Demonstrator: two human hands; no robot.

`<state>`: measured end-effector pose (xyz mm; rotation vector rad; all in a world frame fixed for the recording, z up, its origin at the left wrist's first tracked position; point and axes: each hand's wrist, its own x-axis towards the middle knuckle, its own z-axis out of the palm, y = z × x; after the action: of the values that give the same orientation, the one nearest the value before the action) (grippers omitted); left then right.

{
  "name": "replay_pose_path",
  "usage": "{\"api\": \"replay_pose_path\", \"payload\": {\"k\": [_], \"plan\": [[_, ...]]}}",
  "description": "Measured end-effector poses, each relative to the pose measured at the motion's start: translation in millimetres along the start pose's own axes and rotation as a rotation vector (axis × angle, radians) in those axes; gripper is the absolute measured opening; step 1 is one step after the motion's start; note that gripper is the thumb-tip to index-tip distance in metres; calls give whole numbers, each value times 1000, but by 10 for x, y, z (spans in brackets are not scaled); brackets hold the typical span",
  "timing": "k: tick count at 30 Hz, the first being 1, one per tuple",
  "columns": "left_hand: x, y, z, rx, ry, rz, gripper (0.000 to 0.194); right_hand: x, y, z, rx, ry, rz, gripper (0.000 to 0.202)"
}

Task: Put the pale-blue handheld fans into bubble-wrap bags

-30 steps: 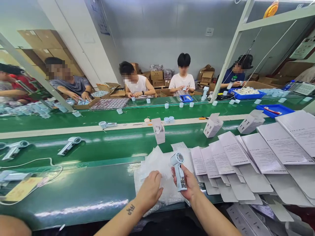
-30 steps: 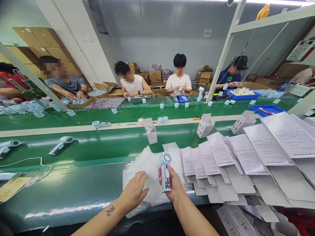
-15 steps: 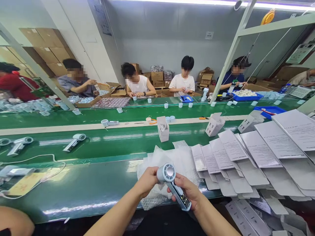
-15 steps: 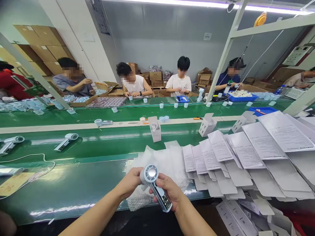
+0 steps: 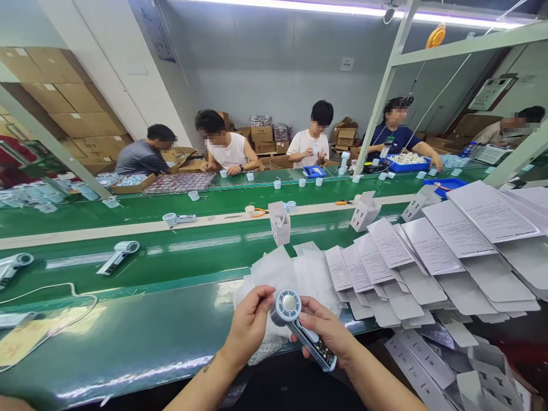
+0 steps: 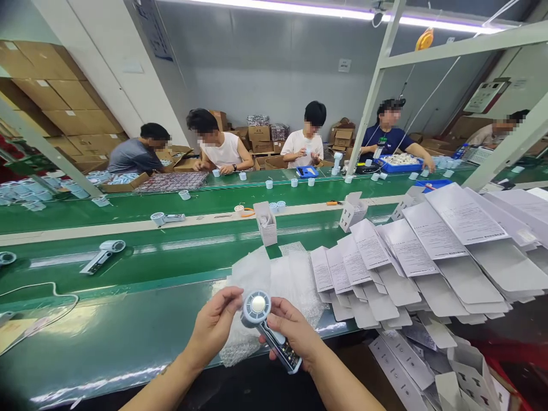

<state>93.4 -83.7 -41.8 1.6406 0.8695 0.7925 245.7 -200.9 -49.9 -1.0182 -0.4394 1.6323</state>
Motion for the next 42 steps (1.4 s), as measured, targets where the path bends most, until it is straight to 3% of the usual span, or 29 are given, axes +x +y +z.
{"api": "replay_pose_path", "payload": {"k": [5,9,10,13,15,17,21,24,27,29,31,34,38,42], "plan": [[9,32,34,-128,11,-42,26,-118,12,48,-66,11,-12,64],[-53,107,-52,110,-211,237,14,-191,32,48,100,37,0,62],[-70,116,-76,140,-265,254,15,-207,32,57,97,59,-13,61],[-81,93,-93,42,-383,76,21,-243,30,100,-11,190,-90,55],[-54,41,-58,-98,-431,-76,39,-252,36,116,-65,256,-128,53],[-10,-19,-17,-227,-435,-169,51,-255,55,109,-45,251,-118,54],[58,-69,-8,-268,-467,-216,39,-269,118,85,93,161,-67,61],[52,-10,-31,-24,-452,-29,20,-290,162,136,143,181,-42,60],[8,75,-20,237,-418,361,8,-313,192,226,168,270,-50,54],[-32,110,-8,290,-478,628,13,-329,194,270,225,327,-89,57],[-72,116,-13,325,-540,791,21,-343,174,289,312,346,-130,66],[-106,87,-55,410,-520,831,24,-353,117,278,434,307,-117,72],[-87,42,-69,575,-437,837,29,-342,70,249,546,314,-76,57],[18,11,42,708,-202,830,20,-312,77,268,654,383,-15,36]]}}
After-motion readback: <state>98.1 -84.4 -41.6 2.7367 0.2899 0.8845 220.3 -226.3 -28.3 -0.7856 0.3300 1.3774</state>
